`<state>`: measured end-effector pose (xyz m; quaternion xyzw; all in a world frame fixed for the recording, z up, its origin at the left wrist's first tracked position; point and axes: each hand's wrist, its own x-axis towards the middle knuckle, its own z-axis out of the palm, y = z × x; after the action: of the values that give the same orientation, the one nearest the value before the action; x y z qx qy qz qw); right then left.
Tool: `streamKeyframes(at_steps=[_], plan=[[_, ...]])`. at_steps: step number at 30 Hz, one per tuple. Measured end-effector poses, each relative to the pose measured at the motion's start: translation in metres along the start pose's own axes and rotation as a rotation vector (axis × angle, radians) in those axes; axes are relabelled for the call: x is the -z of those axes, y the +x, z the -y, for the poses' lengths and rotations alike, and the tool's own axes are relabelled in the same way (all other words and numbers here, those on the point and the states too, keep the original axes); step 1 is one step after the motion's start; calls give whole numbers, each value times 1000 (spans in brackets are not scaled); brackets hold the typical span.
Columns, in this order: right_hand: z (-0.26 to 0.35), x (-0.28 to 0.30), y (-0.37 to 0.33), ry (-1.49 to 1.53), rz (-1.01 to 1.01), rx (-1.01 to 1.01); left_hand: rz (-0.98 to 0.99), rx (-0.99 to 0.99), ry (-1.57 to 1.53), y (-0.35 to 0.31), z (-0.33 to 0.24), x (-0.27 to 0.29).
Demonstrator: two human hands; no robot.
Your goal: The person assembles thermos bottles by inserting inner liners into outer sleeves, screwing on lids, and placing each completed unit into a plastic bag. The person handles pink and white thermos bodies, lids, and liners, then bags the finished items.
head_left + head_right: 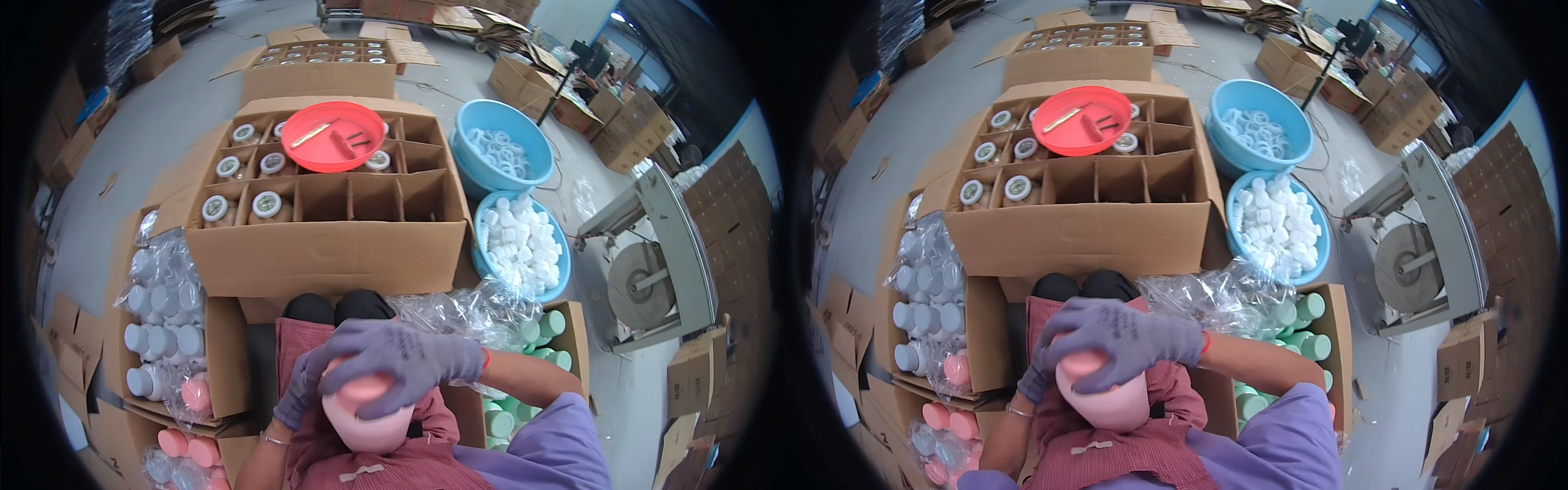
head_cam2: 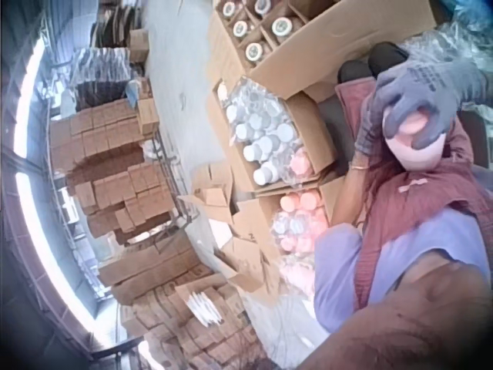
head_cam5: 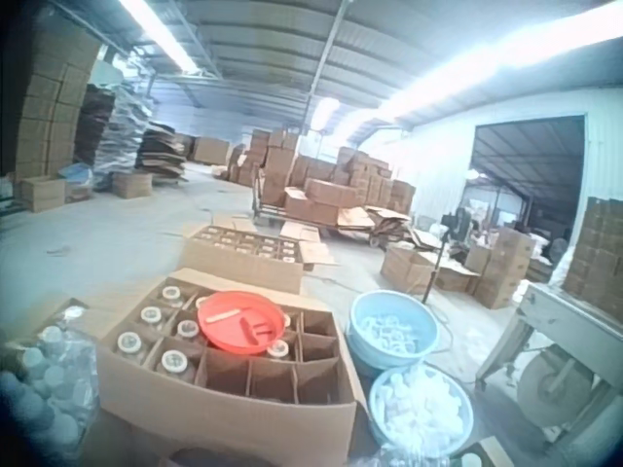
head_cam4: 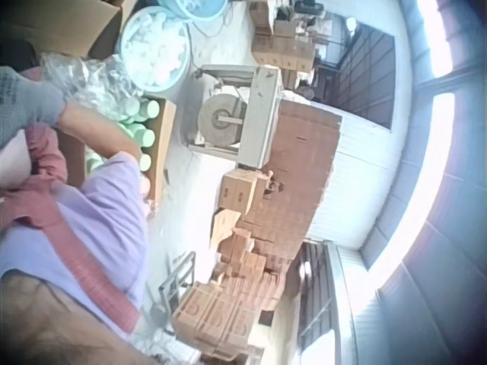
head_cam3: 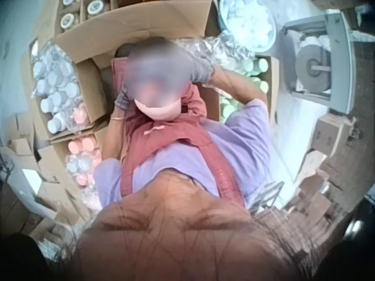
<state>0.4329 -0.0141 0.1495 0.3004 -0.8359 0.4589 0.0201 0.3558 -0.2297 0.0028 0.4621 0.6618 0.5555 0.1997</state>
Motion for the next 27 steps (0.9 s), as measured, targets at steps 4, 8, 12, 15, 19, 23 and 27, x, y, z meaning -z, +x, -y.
streamKeyframes(at_steps=[4,8,12,15,19,23,27], plan=[[24,-24,21,48,123,322,182,82,-240,21,-5,-29],[46,-67,20,93,40,338,303,166,-369,31,-30,-59],[57,-39,14,-462,13,-88,-9,285,-341,-6,-28,-21],[3,-19,-15,-383,-212,-348,-184,657,-396,-15,-57,16],[-13,-13,-39,11,-440,-677,-178,590,-325,-37,-66,4],[-46,0,-146,-498,-660,-862,-331,713,-295,-46,-58,23],[-62,-26,-259,-1230,-32,-1119,-386,552,-84,-37,-11,48]])
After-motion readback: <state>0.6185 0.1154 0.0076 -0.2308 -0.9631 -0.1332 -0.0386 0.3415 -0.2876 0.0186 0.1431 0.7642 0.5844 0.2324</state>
